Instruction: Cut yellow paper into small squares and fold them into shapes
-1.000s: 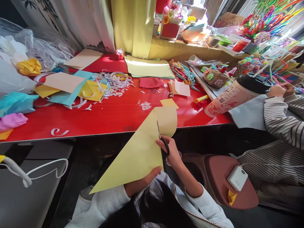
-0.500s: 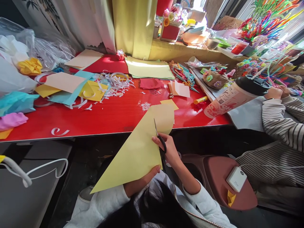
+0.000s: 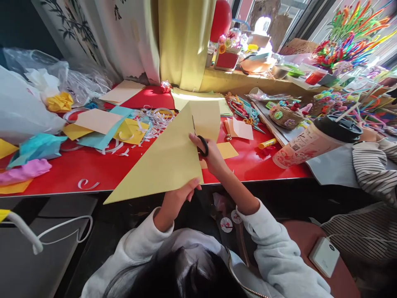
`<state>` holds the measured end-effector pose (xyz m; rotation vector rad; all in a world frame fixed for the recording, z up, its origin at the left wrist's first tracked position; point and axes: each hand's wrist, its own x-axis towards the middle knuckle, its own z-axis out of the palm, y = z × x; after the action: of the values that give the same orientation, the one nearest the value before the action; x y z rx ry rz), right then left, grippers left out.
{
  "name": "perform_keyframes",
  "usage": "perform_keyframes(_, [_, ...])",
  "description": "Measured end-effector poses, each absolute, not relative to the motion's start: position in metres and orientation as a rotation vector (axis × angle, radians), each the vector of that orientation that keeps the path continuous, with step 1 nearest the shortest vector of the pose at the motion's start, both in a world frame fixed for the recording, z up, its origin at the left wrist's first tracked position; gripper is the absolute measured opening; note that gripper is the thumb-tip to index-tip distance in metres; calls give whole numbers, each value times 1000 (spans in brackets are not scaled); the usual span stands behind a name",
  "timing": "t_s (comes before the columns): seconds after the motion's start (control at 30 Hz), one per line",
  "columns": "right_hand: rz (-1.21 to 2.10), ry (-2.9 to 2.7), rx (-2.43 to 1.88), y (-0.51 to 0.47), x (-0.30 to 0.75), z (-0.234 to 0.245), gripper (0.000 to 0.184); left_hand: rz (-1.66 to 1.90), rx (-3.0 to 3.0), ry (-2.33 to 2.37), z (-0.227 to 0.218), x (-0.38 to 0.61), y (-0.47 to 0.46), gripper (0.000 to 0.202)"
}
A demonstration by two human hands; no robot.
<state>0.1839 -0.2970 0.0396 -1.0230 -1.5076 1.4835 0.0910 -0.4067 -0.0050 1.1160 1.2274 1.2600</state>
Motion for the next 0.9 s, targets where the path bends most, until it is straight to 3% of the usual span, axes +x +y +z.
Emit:
perform_keyframes(0.17, [1521,-1550,-1006,-273,164,31,46,1218,1001,1222,-1,84,-393,34])
perform_keyframes(0.27, [1525,-1582,-1009,-260,160,24,48,756,1200,1041,22,67,-406,42])
perform_keyframes(0.37, [1511,-1657,-1016,-242,159,22,51,359,1573,856,63,39,-413,26])
perform_keyframes(0.43, [1503,-1717,-1025,-231,157,23,51,484,1677,1030,87,17,-398,24])
perform_keyframes(0.53, [1511,-1763,-1011,-218,154,25,51,998,1754,1545,100,-12,-336,20])
perform_keyframes(0.6, [1525,-1755,-997,-213,152,26,51,1154,1636,1723,94,-25,-284,36])
perform_keyframes(0.63, [1537,-1749,-995,-212,152,26,51,1142,1549,1665,88,-30,-261,43])
perform_keyframes(0.77, [1627,-1736,-1034,-208,155,25,49,897,1163,1235,63,-36,-216,35])
perform_keyframes(0.9, [1656,-1734,-1075,-207,158,23,48,966,1039,1180,48,-34,-222,32])
